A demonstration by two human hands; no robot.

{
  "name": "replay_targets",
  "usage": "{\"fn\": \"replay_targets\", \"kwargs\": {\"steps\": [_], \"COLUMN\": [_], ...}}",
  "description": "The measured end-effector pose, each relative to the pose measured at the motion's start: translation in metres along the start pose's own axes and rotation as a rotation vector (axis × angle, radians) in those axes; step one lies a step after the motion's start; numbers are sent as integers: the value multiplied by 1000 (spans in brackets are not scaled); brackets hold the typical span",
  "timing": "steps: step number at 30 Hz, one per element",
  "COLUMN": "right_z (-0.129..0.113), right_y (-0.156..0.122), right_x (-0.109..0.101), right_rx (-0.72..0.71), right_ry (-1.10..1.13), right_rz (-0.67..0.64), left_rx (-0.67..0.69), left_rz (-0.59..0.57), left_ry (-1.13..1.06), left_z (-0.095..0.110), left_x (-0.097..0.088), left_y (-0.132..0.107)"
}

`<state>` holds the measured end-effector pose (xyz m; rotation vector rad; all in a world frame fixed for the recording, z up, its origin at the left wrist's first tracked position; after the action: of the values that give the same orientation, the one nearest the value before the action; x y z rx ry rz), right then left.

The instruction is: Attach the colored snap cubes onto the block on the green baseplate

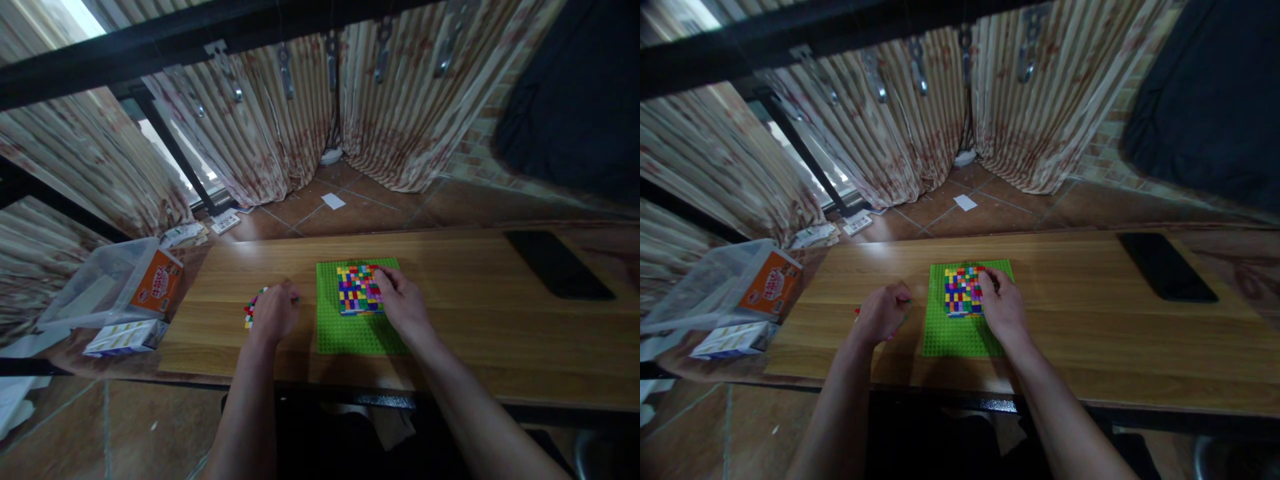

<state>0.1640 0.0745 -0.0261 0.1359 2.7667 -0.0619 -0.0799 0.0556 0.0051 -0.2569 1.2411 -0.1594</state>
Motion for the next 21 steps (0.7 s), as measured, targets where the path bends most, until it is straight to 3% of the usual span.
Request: {"fn": "replay_targets", "kwargs": {"steps": [10,21], "right_z": [0,-2], "right_y": [1,1], "right_x": [1,2], "right_rx": [17,-8], "right_ry": [27,-8], "right_rz": [-3,-1], "left_rx": [105,276], "left_rz": [55,164], "left_ry": [20,-284], "left_z": [6,15], "left_x": [1,-3], "left_y": [0,0]}}
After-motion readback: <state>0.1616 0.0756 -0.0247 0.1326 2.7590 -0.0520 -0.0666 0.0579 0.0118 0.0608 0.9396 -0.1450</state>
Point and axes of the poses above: each hand's wrist, its own y-axis towards the middle knuckle, its own x-axis out of the palm, z = x × y, the point moved 4 cm from there along y, towards the middle knuckle, and after that the axes turned 9 degrees about -z, right-handed, at the moved point
